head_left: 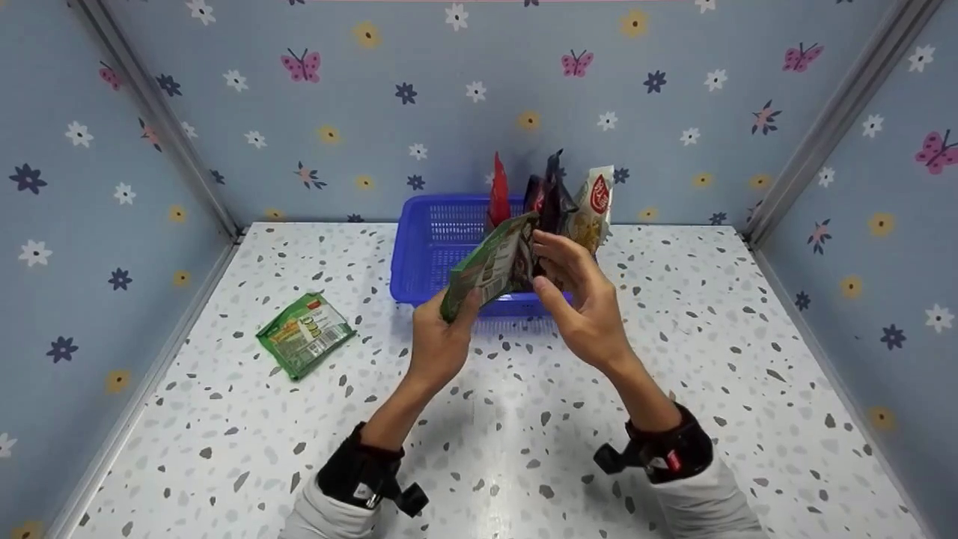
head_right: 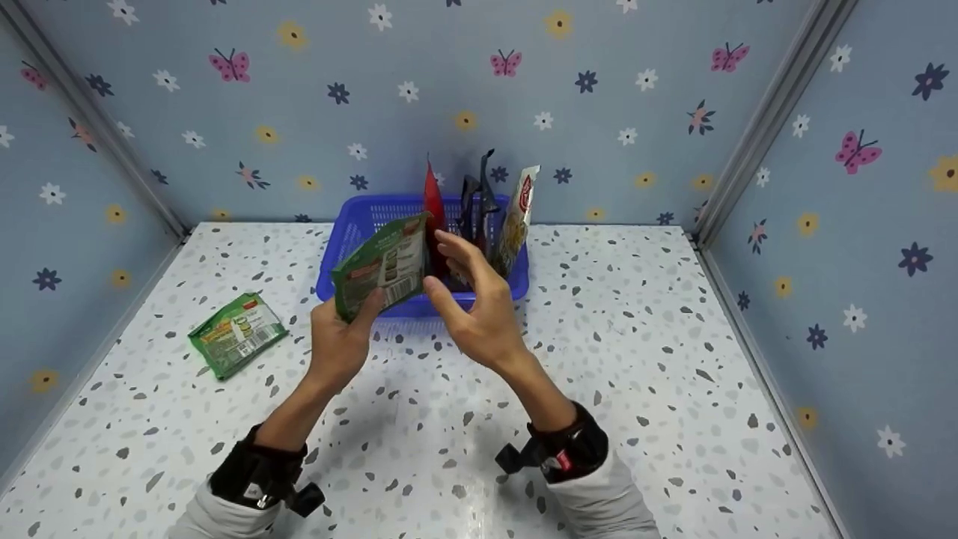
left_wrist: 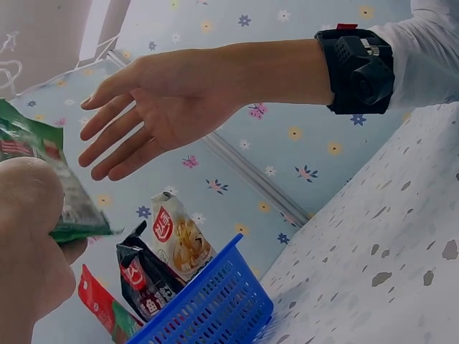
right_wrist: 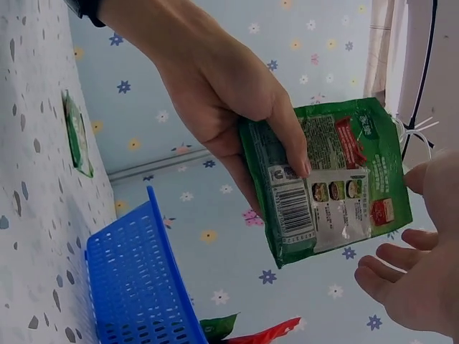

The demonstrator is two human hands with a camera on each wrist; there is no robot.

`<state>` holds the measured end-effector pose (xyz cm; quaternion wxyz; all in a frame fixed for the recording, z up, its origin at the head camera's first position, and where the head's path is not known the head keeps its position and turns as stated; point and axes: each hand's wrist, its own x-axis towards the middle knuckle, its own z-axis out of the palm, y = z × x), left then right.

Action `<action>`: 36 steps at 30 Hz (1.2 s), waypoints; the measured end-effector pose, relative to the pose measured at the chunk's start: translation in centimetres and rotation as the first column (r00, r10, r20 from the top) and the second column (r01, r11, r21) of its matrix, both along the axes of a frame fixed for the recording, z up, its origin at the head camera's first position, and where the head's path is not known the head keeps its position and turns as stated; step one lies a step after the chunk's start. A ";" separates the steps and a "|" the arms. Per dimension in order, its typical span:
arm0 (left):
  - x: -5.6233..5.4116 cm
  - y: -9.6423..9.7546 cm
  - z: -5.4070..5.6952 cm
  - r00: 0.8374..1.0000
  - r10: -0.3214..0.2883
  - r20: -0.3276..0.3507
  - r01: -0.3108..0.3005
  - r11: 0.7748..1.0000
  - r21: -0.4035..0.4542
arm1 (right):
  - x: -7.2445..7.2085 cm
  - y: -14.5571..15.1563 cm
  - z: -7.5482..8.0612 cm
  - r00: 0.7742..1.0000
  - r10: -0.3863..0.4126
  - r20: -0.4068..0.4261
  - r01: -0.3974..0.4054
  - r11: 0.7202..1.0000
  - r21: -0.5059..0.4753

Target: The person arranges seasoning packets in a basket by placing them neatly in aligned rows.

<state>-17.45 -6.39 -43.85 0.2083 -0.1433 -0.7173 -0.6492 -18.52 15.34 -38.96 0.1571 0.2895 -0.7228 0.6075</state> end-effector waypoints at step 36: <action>0.4 2.0 -1.2 0.658 0.084 -0.748 -0.568 0.708 -0.420 | 3.7 -1.8 0.8 0.964 0.015 0.265 -0.002 0.999 -0.049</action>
